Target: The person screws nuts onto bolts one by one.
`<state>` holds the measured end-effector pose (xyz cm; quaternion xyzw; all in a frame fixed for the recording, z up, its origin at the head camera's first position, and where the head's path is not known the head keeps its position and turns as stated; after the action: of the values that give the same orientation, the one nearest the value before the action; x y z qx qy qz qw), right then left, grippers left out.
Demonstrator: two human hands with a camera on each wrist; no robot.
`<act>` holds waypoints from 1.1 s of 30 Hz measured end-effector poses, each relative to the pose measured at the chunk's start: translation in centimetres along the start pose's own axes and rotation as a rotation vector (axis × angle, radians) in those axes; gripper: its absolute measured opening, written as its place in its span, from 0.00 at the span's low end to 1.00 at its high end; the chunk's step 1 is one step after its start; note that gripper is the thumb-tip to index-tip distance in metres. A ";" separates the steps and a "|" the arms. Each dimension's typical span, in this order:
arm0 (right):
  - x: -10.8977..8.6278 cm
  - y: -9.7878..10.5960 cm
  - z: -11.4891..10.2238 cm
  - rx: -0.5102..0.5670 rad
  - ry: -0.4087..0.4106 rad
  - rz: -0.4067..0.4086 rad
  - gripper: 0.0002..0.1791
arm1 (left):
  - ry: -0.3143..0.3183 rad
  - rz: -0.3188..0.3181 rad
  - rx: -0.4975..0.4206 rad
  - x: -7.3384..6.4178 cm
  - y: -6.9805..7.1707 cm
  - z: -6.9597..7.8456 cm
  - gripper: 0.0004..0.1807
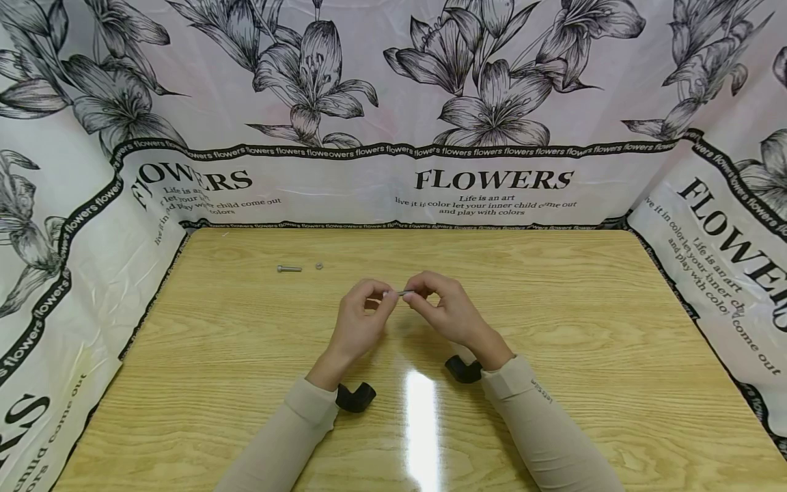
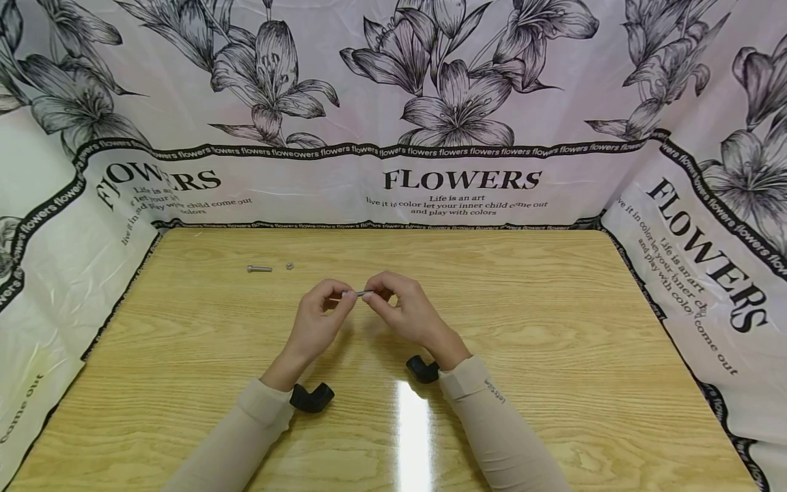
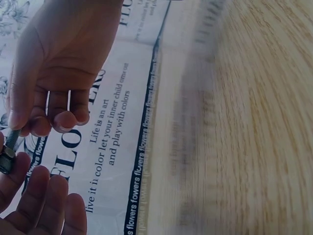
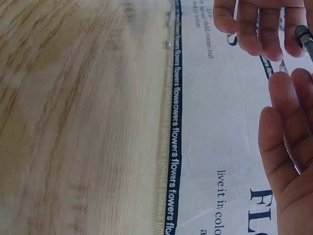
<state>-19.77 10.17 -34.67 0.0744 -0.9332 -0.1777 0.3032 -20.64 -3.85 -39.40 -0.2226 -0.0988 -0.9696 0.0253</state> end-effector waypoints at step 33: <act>0.0 0.0 -0.1 -0.004 0.000 -0.002 0.02 | 0.041 -0.003 0.017 0.0 0.0 -0.2 0.09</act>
<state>-19.70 10.16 -34.56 0.0749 -0.9328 -0.1801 0.3031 -20.76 -3.91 -39.60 -0.2023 -0.1070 -0.9731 0.0277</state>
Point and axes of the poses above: each hand's wrist, its own x-axis towards the middle knuckle, its own y-axis out of the back of the hand, z = x × y, the point moved 7 cm from there along x, towards the middle knuckle, and after that the axes turned 12 degrees about z, right-handed, at the moved point
